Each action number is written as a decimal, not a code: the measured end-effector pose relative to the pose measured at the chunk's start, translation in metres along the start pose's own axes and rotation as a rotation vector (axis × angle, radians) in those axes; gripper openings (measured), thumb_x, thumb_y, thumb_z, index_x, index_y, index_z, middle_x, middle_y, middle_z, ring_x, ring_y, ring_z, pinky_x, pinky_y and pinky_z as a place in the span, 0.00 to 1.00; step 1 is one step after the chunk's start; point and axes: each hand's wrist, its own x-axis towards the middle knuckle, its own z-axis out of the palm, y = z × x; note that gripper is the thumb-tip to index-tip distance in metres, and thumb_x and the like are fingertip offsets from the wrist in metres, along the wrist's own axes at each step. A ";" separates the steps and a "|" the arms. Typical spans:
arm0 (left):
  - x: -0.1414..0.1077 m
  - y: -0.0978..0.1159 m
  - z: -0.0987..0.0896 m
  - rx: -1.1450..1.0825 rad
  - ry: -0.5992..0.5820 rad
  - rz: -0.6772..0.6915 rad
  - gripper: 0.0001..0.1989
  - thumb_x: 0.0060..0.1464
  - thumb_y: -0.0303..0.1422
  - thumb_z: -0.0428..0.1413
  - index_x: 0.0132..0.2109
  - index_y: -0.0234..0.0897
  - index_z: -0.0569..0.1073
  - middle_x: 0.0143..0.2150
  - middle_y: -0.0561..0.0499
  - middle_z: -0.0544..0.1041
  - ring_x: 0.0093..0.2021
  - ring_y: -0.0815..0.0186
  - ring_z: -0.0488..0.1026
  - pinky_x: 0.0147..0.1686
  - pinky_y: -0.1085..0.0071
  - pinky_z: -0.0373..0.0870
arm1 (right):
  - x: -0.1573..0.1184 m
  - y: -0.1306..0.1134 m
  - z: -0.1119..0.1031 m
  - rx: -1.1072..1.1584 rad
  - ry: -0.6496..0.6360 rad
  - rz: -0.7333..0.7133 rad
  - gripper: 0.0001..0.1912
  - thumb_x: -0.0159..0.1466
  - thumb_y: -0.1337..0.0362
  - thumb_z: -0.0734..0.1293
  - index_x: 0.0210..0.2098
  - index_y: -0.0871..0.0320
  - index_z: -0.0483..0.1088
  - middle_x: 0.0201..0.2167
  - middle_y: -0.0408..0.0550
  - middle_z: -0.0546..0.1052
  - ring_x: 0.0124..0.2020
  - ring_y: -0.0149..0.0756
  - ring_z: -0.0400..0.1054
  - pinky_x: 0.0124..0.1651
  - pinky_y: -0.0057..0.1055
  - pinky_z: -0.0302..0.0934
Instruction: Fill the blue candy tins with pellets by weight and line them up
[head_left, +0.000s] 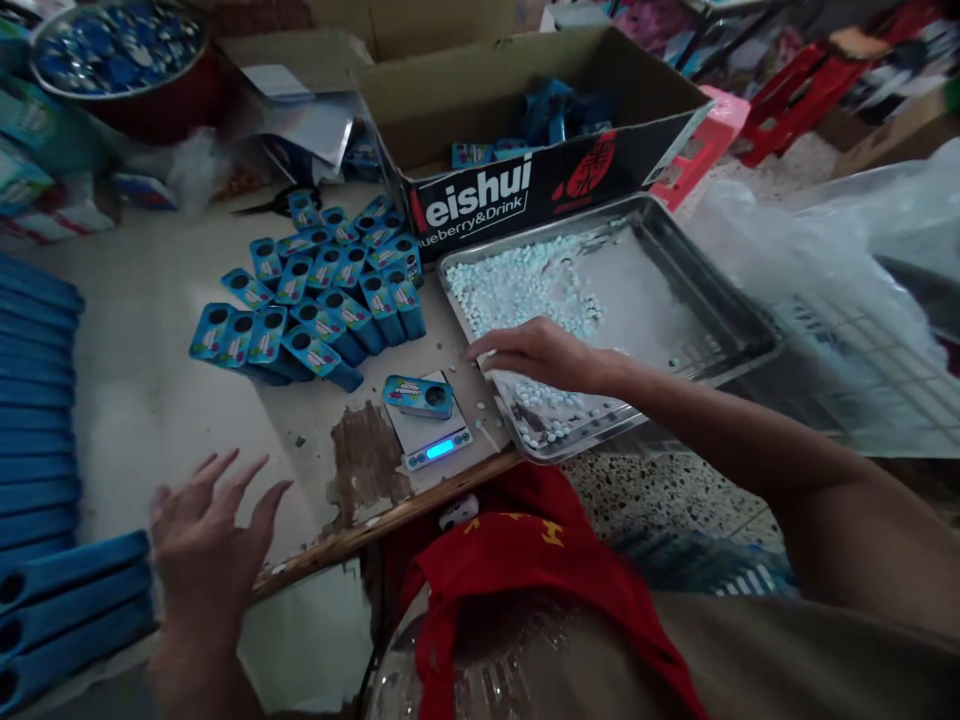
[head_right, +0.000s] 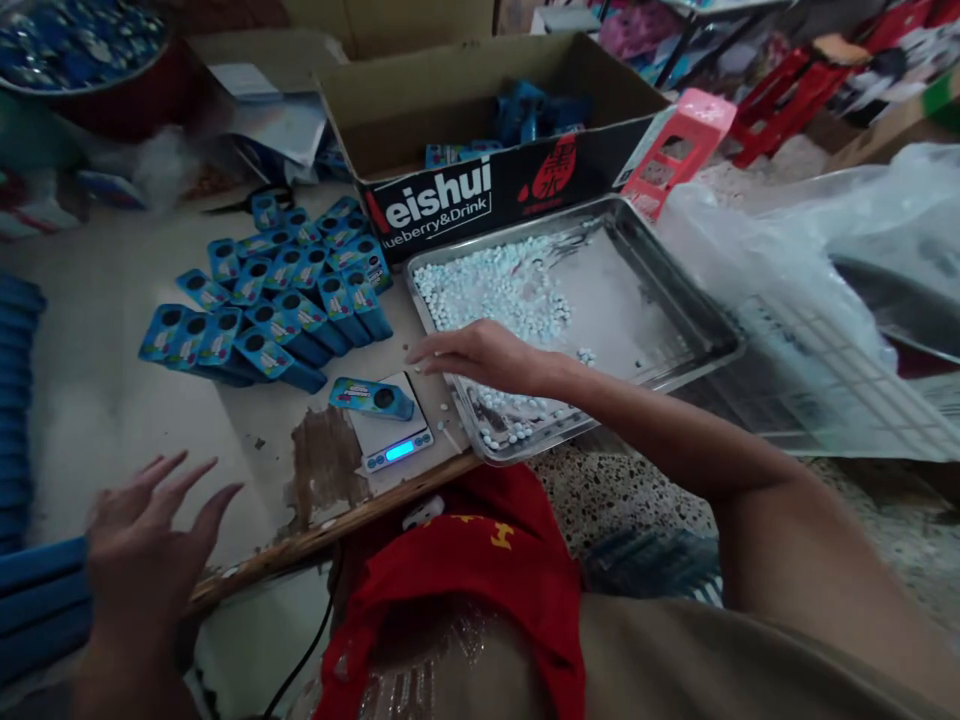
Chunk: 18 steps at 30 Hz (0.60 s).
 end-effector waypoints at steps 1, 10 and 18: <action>-0.003 0.004 0.004 -0.013 -0.019 -0.011 0.12 0.69 0.50 0.67 0.54 0.57 0.88 0.65 0.48 0.88 0.69 0.35 0.83 0.77 0.27 0.69 | -0.010 0.011 -0.002 -0.021 0.093 0.144 0.18 0.85 0.58 0.64 0.59 0.51 0.86 0.51 0.48 0.90 0.46 0.40 0.83 0.50 0.33 0.71; -0.021 0.006 0.030 -0.061 -0.088 -0.061 0.05 0.69 0.47 0.66 0.50 0.63 0.86 0.59 0.52 0.89 0.65 0.36 0.85 0.68 0.29 0.81 | -0.026 0.110 -0.009 -0.364 0.203 0.736 0.15 0.84 0.56 0.67 0.53 0.58 0.82 0.50 0.63 0.87 0.50 0.55 0.80 0.46 0.38 0.58; -0.050 0.002 0.030 -0.002 -0.071 -0.027 0.05 0.74 0.40 0.66 0.52 0.48 0.86 0.59 0.39 0.88 0.62 0.40 0.86 0.67 0.36 0.81 | 0.013 0.101 0.007 -0.569 0.052 0.503 0.32 0.85 0.47 0.65 0.78 0.63 0.67 0.72 0.75 0.72 0.62 0.66 0.73 0.49 0.41 0.59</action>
